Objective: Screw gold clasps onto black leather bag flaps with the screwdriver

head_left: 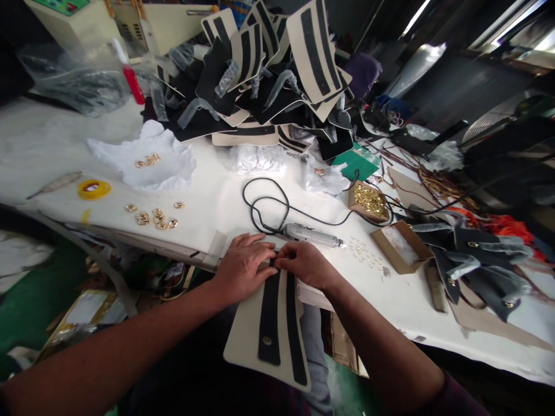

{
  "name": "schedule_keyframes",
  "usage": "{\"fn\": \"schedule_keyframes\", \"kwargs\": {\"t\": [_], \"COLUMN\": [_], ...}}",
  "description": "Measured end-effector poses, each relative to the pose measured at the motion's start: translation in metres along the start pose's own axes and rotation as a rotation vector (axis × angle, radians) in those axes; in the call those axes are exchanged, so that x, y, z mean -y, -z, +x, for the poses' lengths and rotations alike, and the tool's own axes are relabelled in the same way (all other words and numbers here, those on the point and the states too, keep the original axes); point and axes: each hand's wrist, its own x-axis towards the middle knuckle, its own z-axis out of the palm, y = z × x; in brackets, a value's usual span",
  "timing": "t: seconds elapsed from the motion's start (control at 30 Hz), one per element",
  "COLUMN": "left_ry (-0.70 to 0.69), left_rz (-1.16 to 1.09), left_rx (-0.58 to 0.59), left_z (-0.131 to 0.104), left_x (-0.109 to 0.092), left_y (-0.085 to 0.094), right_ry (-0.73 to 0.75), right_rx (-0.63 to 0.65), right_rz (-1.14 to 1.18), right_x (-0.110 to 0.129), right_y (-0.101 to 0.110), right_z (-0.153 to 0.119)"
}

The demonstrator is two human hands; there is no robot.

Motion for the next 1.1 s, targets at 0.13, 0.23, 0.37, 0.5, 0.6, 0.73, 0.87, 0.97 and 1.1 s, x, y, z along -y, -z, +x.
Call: {"fn": "schedule_keyframes", "kwargs": {"t": [0.13, 0.23, 0.37, 0.5, 0.6, 0.73, 0.87, 0.97, 1.1], "left_ry": [-0.013, -0.024, -0.044, -0.042, -0.041, -0.035, -0.031, -0.031, -0.027], "left_rz": [0.0, 0.007, 0.022, 0.028, 0.033, 0.033, 0.023, 0.02, 0.026], "left_rx": [0.009, 0.004, -0.001, -0.012, -0.014, -0.013, -0.014, -0.013, -0.008], "left_z": [-0.001, 0.0, 0.0, -0.001, -0.001, 0.0, 0.0, 0.0, 0.0], "left_x": [0.001, 0.001, 0.001, 0.002, 0.003, 0.003, 0.002, 0.002, 0.001], "left_y": [0.0, 0.0, -0.001, -0.002, -0.003, -0.004, -0.003, -0.002, -0.001], "right_ry": [-0.018, -0.026, 0.012, 0.037, 0.042, 0.09, 0.232, 0.281, 0.214], "right_rx": [-0.036, -0.064, -0.115, -0.113, -0.106, -0.081, -0.422, -0.553, -0.424], "right_rz": [-0.032, -0.048, -0.009, 0.053, 0.07, 0.105, -0.212, -0.667, -0.909], "right_x": [0.002, 0.004, 0.003, 0.0, -0.001, -0.005, -0.018, -0.031, -0.043], "right_y": [-0.001, -0.003, -0.007, -0.007, -0.006, 0.004, 0.028, 0.046, 0.059], "right_z": [0.003, -0.002, -0.012, -0.014, -0.013, -0.015, -0.019, -0.015, -0.001]}}
